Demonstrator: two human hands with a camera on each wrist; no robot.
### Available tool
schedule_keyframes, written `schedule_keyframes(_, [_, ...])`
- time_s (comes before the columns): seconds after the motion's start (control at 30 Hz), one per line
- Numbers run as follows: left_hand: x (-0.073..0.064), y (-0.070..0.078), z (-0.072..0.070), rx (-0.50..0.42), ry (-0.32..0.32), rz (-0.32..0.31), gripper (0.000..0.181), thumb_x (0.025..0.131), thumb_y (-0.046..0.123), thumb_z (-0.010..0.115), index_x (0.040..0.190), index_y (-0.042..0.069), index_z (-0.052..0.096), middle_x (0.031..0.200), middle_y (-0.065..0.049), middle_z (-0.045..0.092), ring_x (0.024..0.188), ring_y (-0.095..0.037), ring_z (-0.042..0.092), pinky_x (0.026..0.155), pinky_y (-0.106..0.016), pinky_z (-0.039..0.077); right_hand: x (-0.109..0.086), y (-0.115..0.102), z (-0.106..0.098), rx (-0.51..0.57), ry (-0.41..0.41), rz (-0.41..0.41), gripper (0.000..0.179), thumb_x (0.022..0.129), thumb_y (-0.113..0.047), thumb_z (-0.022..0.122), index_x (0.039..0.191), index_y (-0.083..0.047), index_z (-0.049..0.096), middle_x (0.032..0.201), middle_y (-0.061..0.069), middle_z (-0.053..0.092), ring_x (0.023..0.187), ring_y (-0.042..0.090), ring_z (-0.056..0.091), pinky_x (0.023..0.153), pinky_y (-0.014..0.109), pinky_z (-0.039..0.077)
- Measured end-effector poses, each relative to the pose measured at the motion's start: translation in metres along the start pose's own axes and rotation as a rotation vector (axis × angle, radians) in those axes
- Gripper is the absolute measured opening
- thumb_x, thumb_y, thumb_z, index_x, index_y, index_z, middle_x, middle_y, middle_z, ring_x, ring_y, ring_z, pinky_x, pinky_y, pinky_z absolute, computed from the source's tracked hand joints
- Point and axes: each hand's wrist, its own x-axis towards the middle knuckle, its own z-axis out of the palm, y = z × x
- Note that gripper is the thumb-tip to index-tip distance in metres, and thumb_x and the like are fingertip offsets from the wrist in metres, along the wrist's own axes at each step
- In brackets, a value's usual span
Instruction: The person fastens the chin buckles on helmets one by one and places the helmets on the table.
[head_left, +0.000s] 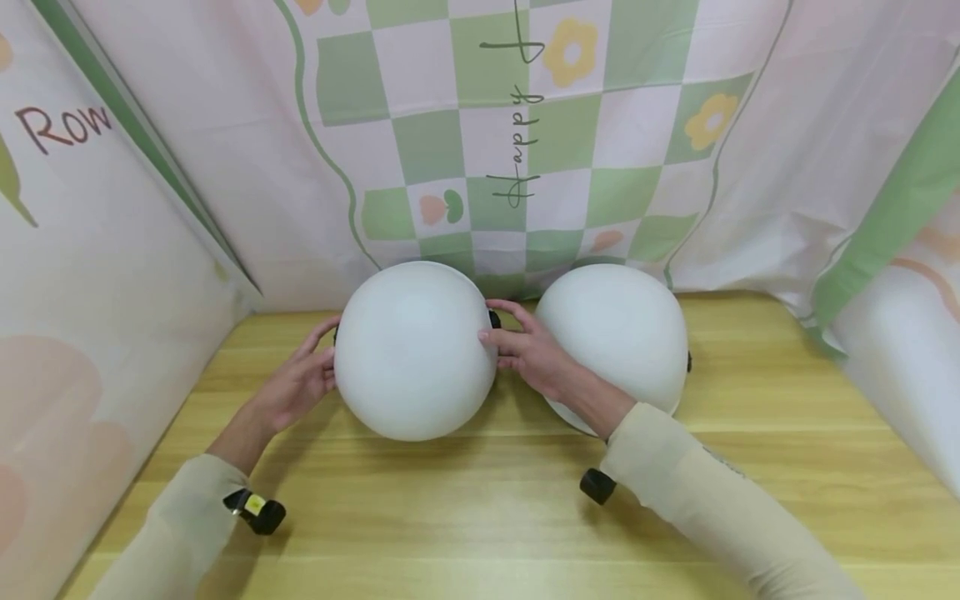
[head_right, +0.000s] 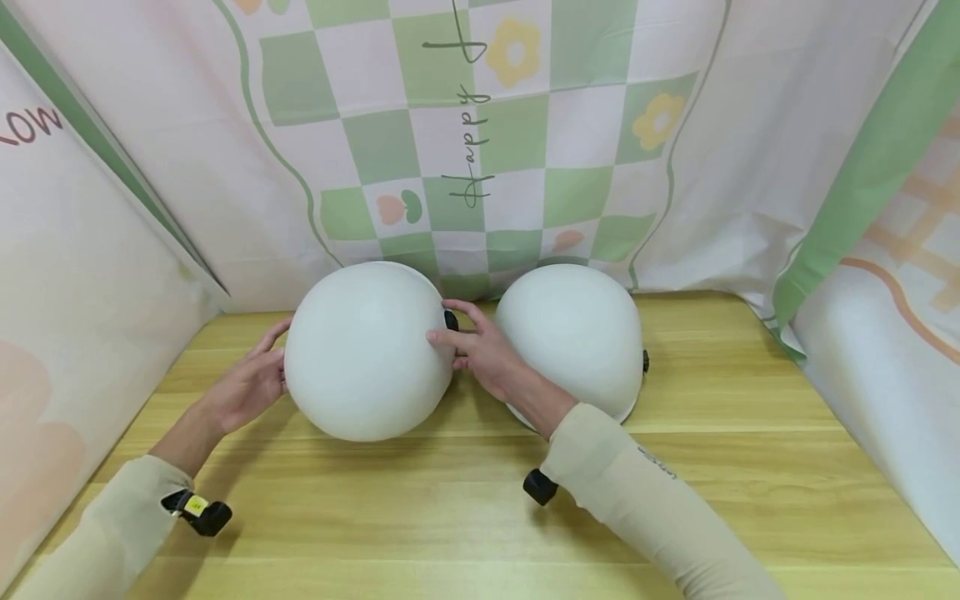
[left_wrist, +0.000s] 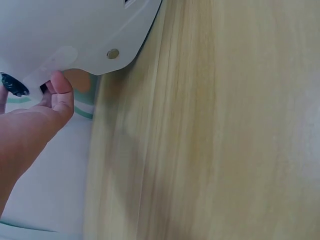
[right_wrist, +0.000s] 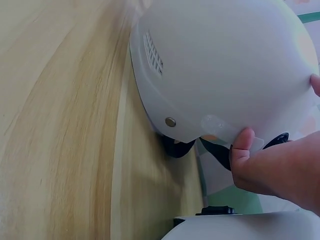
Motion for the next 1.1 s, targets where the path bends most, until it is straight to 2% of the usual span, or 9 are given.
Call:
schedule_keyframes(0.13, [-0.001, -0.001, -0.003, -0.001, -0.015, 0.005, 0.050, 0.110, 0.009, 0.047, 0.151, 0.033, 0.032, 0.116, 0.003, 0.068, 0.104, -0.013, 0.066, 0.096, -0.029, 0.050, 0.002, -0.001, 0.001, 0.000, 0.010, 0.007, 0.065, 0.102, -0.016, 0.062, 0.159, -0.013, 0.033, 0.144, 0.026, 0.049, 0.098, 0.020, 0.067, 0.084, 0.031, 0.051])
schedule_keyframes(0.23, [-0.002, -0.002, -0.005, 0.027, -0.006, -0.001, 0.060, 0.106, 0.008, 0.056, 0.153, 0.034, 0.031, 0.125, 0.001, 0.066, 0.107, -0.015, 0.066, 0.099, -0.030, 0.048, 0.003, -0.003, 0.002, -0.003, 0.016, 0.014, 0.065, 0.101, -0.016, 0.062, 0.159, -0.013, 0.034, 0.146, 0.025, 0.048, 0.097, 0.021, 0.067, 0.085, 0.032, 0.051])
schedule_keyframes(0.3, [-0.002, -0.002, -0.006, 0.048, 0.001, -0.007, 0.062, 0.105, 0.010, 0.057, 0.155, 0.034, 0.029, 0.128, 0.001, 0.064, 0.108, -0.015, 0.066, 0.100, -0.030, 0.048, 0.004, -0.003, 0.003, -0.007, 0.020, 0.021, 0.064, 0.102, -0.017, 0.062, 0.159, -0.013, 0.034, 0.147, 0.024, 0.047, 0.096, 0.021, 0.066, 0.086, 0.034, 0.050])
schedule_keyframes(0.53, [0.003, -0.005, -0.009, 0.064, 0.021, -0.034, 0.059, 0.110, 0.014, 0.048, 0.160, 0.030, 0.020, 0.111, 0.002, 0.070, 0.101, -0.013, 0.065, 0.095, -0.029, 0.049, 0.011, -0.004, 0.003, -0.012, 0.057, 0.082, 0.062, 0.102, -0.024, 0.064, 0.158, -0.017, 0.038, 0.143, 0.021, 0.048, 0.089, 0.020, 0.063, 0.086, 0.036, 0.049])
schedule_keyframes(0.77, [0.010, -0.005, -0.010, 0.132, 0.060, -0.084, 0.067, 0.113, 0.023, 0.042, 0.168, 0.022, 0.004, 0.107, 0.004, 0.069, 0.100, -0.012, 0.062, 0.094, -0.031, 0.047, 0.017, -0.001, 0.003, -0.014, 0.072, 0.104, 0.064, 0.102, -0.030, 0.064, 0.159, -0.019, 0.037, 0.141, 0.020, 0.050, 0.089, 0.021, 0.062, 0.089, 0.040, 0.048])
schedule_keyframes(0.93, [0.014, -0.004, -0.009, 0.156, 0.068, -0.096, 0.068, 0.112, 0.030, 0.043, 0.168, 0.022, 0.004, 0.105, 0.005, 0.069, 0.098, -0.012, 0.061, 0.094, -0.031, 0.046, 0.016, 0.000, 0.003, -0.004, 0.064, 0.083, 0.067, 0.100, -0.023, 0.067, 0.159, -0.017, 0.036, 0.145, 0.022, 0.047, 0.089, 0.019, 0.059, 0.083, 0.033, 0.048])
schedule_keyframes(1.1, [0.015, -0.004, -0.009, 0.179, 0.077, -0.106, 0.067, 0.112, 0.031, 0.039, 0.168, 0.021, 0.003, 0.107, 0.004, 0.071, 0.097, -0.013, 0.060, 0.092, -0.031, 0.045, 0.015, 0.002, 0.002, 0.006, 0.064, 0.083, 0.068, 0.099, -0.020, 0.068, 0.159, -0.015, 0.037, 0.143, 0.021, 0.048, 0.082, 0.014, 0.055, 0.077, 0.027, 0.047])
